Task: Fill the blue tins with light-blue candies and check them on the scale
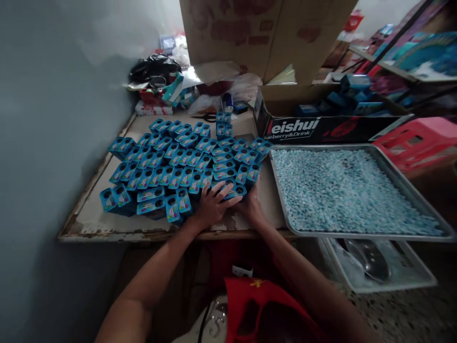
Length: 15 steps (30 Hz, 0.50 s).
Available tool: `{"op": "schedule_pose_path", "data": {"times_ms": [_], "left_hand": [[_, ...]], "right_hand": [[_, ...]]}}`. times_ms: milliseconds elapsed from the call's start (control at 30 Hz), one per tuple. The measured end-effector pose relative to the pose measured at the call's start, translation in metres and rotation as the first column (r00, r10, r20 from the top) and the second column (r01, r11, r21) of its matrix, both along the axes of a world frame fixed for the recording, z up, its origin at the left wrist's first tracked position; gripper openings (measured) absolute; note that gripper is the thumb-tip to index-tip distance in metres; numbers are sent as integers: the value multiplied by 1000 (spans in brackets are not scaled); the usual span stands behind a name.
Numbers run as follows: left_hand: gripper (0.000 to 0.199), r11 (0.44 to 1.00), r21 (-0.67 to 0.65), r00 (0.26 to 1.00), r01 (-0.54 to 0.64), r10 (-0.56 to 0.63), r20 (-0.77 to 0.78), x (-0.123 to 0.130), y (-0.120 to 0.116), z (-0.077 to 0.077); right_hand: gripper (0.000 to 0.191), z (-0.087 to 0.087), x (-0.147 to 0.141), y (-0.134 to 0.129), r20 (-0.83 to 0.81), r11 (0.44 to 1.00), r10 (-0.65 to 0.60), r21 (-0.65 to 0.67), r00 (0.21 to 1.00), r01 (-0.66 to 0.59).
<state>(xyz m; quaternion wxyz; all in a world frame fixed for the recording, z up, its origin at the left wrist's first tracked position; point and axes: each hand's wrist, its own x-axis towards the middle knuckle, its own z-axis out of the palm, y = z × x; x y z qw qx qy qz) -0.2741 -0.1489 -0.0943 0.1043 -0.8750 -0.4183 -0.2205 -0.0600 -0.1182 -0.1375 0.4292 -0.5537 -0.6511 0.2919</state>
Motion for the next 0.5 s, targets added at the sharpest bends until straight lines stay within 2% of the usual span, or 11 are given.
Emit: {"op": "schedule_pose_path", "data": {"times_ms": [167,333,400,500], "left_hand": [[39,995,-79,997,-65,67,27,-18,20,4],[38,997,-4,995,-82,83,59,-33,33,4],[37,996,21,995,-82,81,61,-36,36,5],[36,995,51,995,-90,87,50,-38,36,7]], "right_hand": [[158,12,-24,22,-22,995,-11,-104,1000,9],[159,22,-43,41,-70,985,58,-161,996,-69],[160,27,-49,42,-76,985,50,-163,996,-62],[153,44,-40,39,34,983,85,-165,996,-78]]}}
